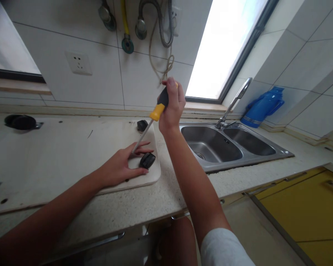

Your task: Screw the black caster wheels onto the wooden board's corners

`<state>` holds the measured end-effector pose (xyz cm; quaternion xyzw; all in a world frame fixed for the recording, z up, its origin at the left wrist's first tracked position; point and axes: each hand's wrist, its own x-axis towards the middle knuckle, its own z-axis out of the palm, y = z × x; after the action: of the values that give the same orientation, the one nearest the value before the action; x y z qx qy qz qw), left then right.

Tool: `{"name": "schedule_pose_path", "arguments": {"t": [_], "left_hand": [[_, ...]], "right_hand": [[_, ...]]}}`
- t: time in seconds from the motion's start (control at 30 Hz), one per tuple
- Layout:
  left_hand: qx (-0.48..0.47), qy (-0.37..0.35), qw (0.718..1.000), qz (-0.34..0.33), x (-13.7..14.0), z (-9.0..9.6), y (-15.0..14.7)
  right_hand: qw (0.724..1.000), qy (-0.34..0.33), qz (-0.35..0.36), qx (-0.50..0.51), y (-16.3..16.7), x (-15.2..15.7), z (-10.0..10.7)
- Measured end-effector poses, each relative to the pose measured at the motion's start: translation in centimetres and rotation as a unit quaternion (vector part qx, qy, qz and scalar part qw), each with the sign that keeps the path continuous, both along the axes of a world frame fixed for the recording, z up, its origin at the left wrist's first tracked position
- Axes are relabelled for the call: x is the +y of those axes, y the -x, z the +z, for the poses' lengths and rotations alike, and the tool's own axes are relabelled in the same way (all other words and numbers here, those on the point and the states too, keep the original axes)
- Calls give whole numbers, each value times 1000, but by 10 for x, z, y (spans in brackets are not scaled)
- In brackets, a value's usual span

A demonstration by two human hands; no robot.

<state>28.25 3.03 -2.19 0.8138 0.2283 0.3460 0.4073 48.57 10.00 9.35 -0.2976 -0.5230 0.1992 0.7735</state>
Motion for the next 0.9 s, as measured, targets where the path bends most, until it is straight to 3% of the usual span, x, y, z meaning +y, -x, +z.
{"name": "schedule_pose_path", "arguments": {"t": [0.1, 0.23, 0.33, 0.43, 0.53, 0.7, 0.9], "left_hand": [[-7, 8, 1000, -5, -1, 0, 1], [-4, 13, 1000, 0, -4, 1, 1], [-6, 34, 999, -2, -7, 3, 0], [-9, 41, 999, -15, -9, 3, 0], [-2, 37, 999, -13, -9, 3, 1], [-6, 37, 999, -1, -7, 1, 2], [29, 31, 999, 6, -4, 4, 0]], "right_hand": [[983, -177, -47, -19, 21, -12, 20], [958, -273, -11, -88, 40, -41, 28], [955, -265, 14, -134, 47, -53, 26], [956, -195, 29, -219, 49, -53, 20], [940, -160, 88, -288, 49, -50, 14], [918, -171, 156, -322, 50, -46, 6], [915, -183, 149, -327, 59, -33, -8]]}}
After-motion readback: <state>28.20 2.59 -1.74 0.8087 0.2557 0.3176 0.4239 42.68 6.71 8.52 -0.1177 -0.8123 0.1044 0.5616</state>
